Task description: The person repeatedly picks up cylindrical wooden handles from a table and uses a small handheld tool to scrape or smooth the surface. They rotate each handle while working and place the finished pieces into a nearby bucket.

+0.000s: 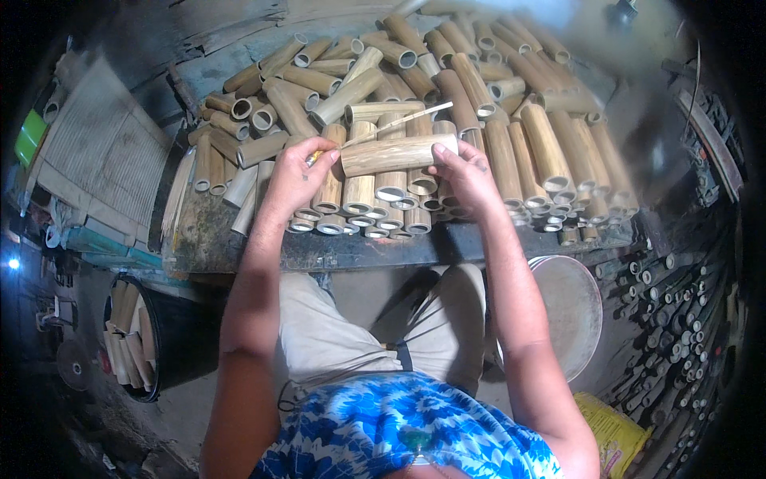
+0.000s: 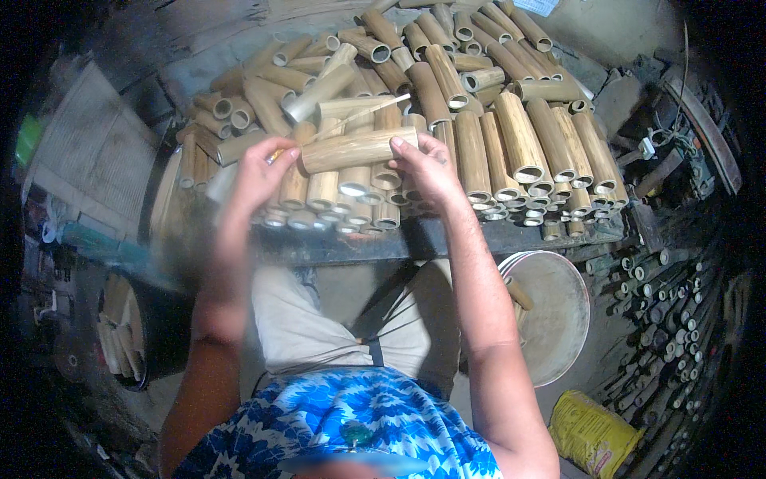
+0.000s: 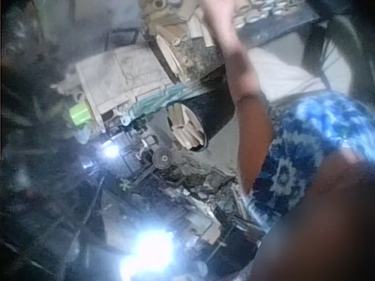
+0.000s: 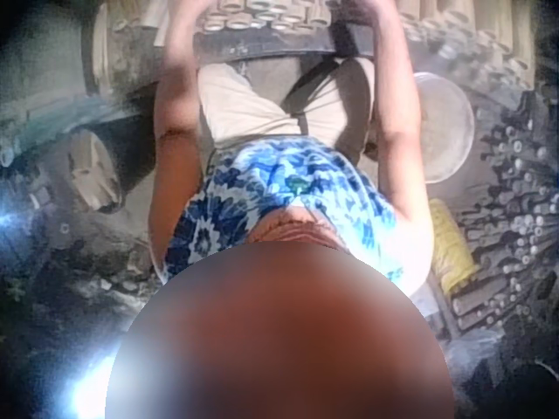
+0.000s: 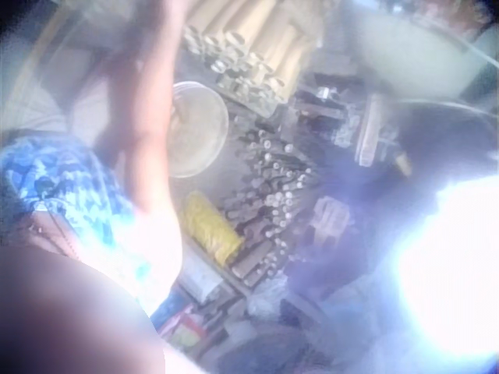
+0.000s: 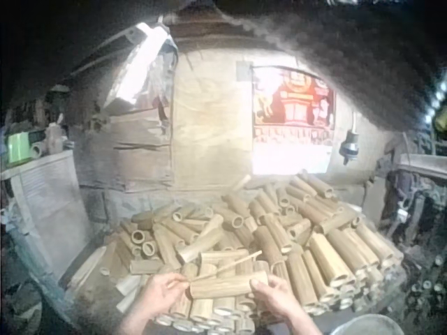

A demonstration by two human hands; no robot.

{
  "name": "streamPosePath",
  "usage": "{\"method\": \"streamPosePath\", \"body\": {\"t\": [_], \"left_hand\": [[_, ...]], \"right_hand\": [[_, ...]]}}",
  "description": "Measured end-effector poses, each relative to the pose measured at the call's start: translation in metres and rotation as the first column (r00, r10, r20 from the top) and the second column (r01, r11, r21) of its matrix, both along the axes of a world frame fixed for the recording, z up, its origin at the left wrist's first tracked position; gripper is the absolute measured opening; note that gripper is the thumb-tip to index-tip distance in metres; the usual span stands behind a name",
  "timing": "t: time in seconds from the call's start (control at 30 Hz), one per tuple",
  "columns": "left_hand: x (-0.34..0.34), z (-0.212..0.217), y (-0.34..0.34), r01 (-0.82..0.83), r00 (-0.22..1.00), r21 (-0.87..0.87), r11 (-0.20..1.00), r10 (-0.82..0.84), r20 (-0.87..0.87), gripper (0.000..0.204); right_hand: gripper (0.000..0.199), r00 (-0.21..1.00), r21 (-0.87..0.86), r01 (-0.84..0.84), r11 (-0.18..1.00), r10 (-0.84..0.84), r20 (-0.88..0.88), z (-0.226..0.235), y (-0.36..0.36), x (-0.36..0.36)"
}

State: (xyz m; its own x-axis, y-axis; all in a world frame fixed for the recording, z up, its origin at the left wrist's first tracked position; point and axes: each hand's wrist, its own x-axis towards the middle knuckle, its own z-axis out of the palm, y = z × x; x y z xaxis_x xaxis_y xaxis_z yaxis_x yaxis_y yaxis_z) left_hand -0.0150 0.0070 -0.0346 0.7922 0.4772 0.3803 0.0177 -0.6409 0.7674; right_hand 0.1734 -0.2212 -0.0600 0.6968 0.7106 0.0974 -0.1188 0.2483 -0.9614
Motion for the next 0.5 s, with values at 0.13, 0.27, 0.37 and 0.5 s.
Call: {"method": "streamPosePath", "body": {"t": [0.13,0.27,0.37,0.5], "left_hand": [[-0.001,0.007,0.005,0.009,1.0,0.055,0.998,-0.008,-0.016,0.023],[-0.002,0.015,-0.001,-0.008,1.0,0.221,0.975,0.002,0.026,0.023],[-0.003,0.018,-0.005,-0.031,0.999,0.149,0.988,0.036,-0.025,0.023],[-0.002,0.019,-0.005,0.005,1.0,0.142,0.99,-0.004,-0.009,0.022]], "right_hand": [[0.029,1.0,0.008,-0.001,1.0,0.001,0.001,0.002,0.0,0.0],[0.03,0.999,-0.032,0.023,0.999,-0.024,-0.025,0.004,0.0,-0.001],[0.031,1.0,-0.014,0.027,1.0,-0.027,-0.016,0.003,0.001,-0.003],[0.03,1.0,-0.006,0.022,1.0,-0.022,-0.006,0.002,0.001,-0.001]]}}
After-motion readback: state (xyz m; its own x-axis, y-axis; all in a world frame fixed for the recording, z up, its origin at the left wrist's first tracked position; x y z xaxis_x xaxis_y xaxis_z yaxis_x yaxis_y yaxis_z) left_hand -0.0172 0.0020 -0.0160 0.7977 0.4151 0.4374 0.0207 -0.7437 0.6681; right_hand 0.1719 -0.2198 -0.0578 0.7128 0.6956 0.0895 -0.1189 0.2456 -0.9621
